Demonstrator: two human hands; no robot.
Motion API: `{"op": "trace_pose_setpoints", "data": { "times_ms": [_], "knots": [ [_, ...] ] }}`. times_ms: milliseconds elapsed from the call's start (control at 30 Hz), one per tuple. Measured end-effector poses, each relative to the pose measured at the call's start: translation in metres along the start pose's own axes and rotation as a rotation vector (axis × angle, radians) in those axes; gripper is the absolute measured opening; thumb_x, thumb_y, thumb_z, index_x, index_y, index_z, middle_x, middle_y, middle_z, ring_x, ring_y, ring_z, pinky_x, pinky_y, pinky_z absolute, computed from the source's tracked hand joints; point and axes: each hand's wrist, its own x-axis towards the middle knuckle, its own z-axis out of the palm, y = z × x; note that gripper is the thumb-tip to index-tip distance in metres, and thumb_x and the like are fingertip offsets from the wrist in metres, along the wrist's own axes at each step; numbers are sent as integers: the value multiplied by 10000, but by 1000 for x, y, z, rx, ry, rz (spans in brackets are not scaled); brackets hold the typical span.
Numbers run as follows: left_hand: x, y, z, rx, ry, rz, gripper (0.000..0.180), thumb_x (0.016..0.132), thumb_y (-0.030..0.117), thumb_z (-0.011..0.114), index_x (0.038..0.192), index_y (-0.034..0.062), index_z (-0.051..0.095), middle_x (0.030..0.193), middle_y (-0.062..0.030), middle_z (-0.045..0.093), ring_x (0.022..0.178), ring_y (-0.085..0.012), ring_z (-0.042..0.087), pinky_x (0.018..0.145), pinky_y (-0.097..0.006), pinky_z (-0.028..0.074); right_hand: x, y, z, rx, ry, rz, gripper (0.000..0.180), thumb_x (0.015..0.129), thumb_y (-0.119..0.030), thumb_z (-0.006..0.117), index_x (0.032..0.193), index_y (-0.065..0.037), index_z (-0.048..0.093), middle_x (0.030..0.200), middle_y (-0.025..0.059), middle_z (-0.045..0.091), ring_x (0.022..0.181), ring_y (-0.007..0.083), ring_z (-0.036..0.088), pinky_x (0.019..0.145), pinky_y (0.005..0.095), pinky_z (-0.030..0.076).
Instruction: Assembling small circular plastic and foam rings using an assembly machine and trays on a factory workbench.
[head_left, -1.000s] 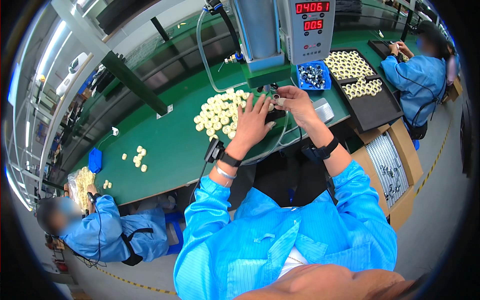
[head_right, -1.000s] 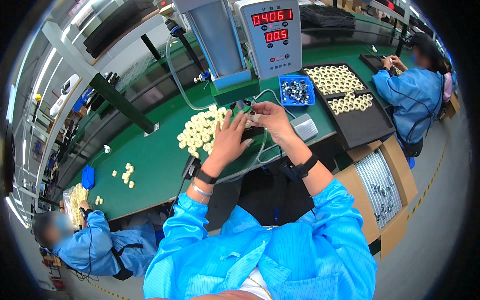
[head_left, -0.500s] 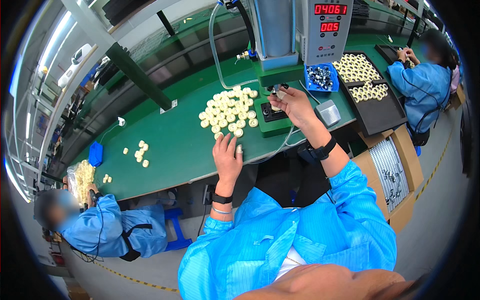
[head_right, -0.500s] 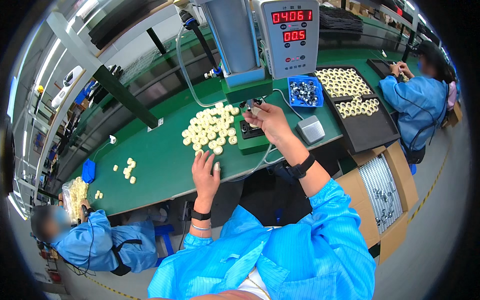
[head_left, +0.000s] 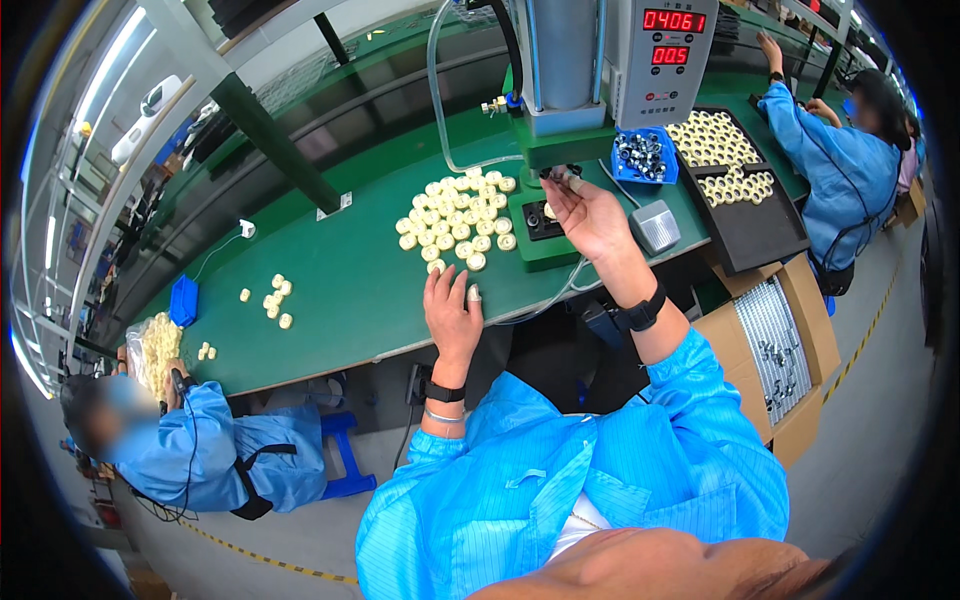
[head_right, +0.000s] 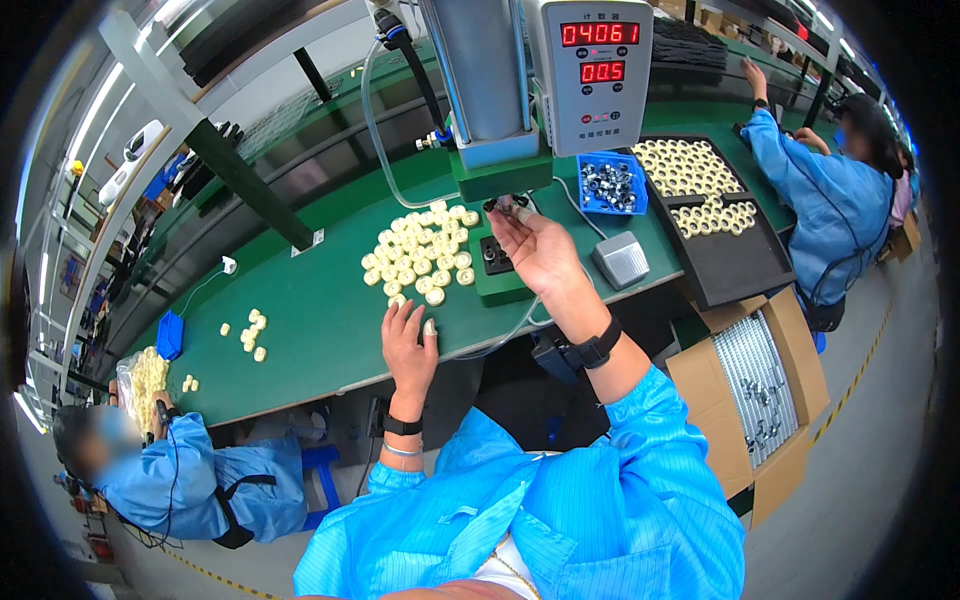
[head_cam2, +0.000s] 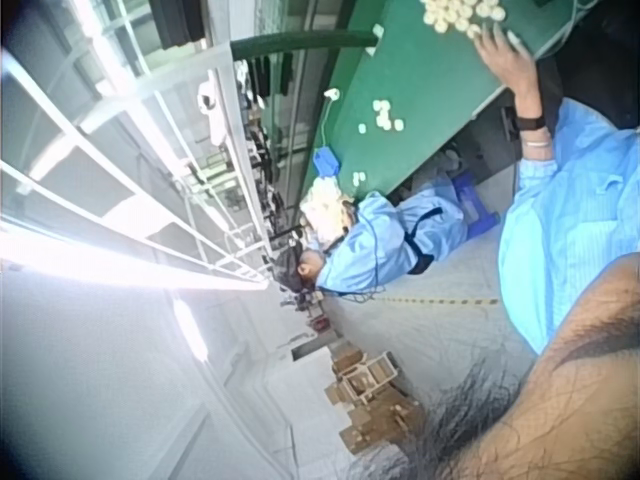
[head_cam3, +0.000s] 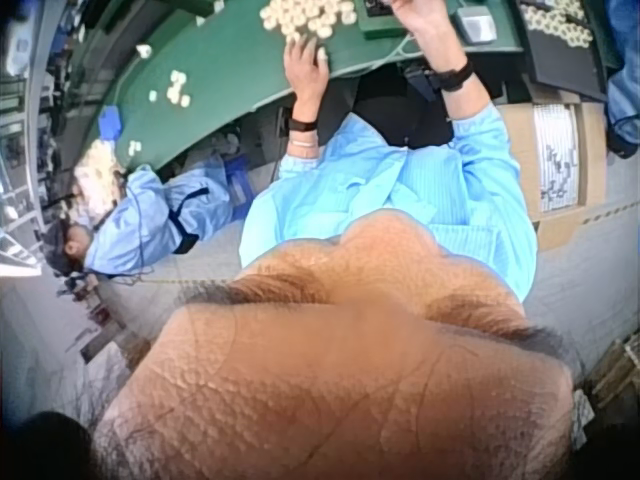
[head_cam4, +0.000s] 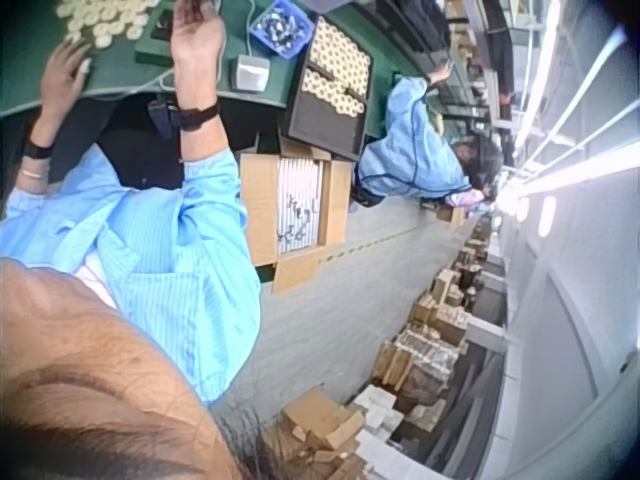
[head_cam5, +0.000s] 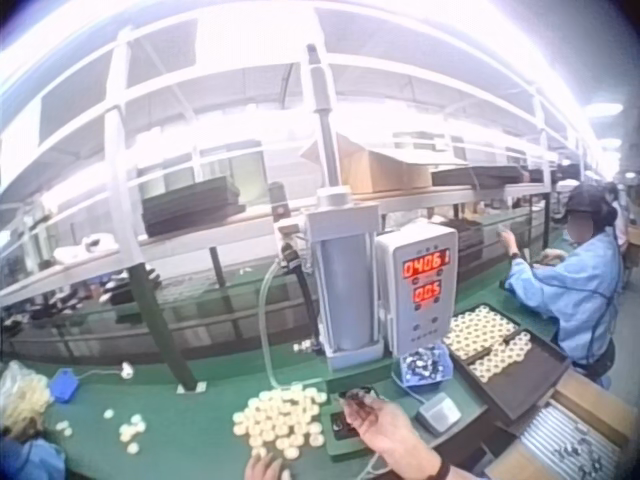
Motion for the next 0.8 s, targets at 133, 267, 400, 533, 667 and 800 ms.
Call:
{"op": "trace_pose_setpoints", "data": {
  "times_ms": [133, 267, 400, 533, 667, 800],
  "knots": [
    [-1, -1, 2, 27, -16, 14, 293, 820, 85, 657, 1104, 12, 650, 1208, -166, 603, 1216, -409, 490, 1010, -490, 415, -16, -1, 12, -153, -86, -69, 216, 954, -8, 463, 1129, 81, 554, 1161, 186, 619, 1144, 309, 600, 967, 393, 526],
    [-1, 2, 4, 70, -31, 27, 295, 819, 92, 649, 1094, -12, 643, 1195, -179, 597, 1221, -413, 478, 1013, -496, 404, -24, 7, 13, -263, -153, -132, 269, 925, 11, 494, 1179, 91, 535, 1191, 197, 607, 1177, 314, 583, 973, 403, 513],
    [0, 5, 4, 97, -42, 39, 290, 817, 91, 650, 1086, -17, 643, 1188, -183, 598, 1221, -411, 479, 1007, -495, 407, -24, 10, 5, -297, -243, -210, 358, 907, 3, 524, 1254, 92, 502, 1262, 216, 566, 1213, 325, 561, 986, 410, 498],
    [0, 5, 4, 103, -51, 48, 287, 813, 85, 651, 1082, -15, 645, 1181, -180, 601, 1216, -408, 484, 997, -490, 413, -24, 3, -4, -142, -402, -76, 468, 914, -23, 535, 1353, 91, 416, 1317, 246, 529, 1206, 341, 567, 958, 404, 517],
    [-2, 4, 2, 101, -21, 47, 287, 804, 75, 656, 1079, -9, 649, 1180, -176, 602, 1207, -402, 494, 992, -482, 418, -35, -15, -15, -711, -210, -102, 553, 932, -60, 514, 1426, 90, 314, 1333, 278, 514, 1111, 349, 623, 860, 382, 559],
    [2, 6, 2, 57, 4, 28, 254, 805, 63, 655, 1052, 10, 666, 1163, -146, 626, 1178, -382, 526, 978, -465, 439, -55, -54, -45, -2009, 94, -1017, 427, 884, -78, 572, 1300, 7, 535, 1257, 200, 598, 1134, 414, 576, 940, 436, 478]
  ]
}}
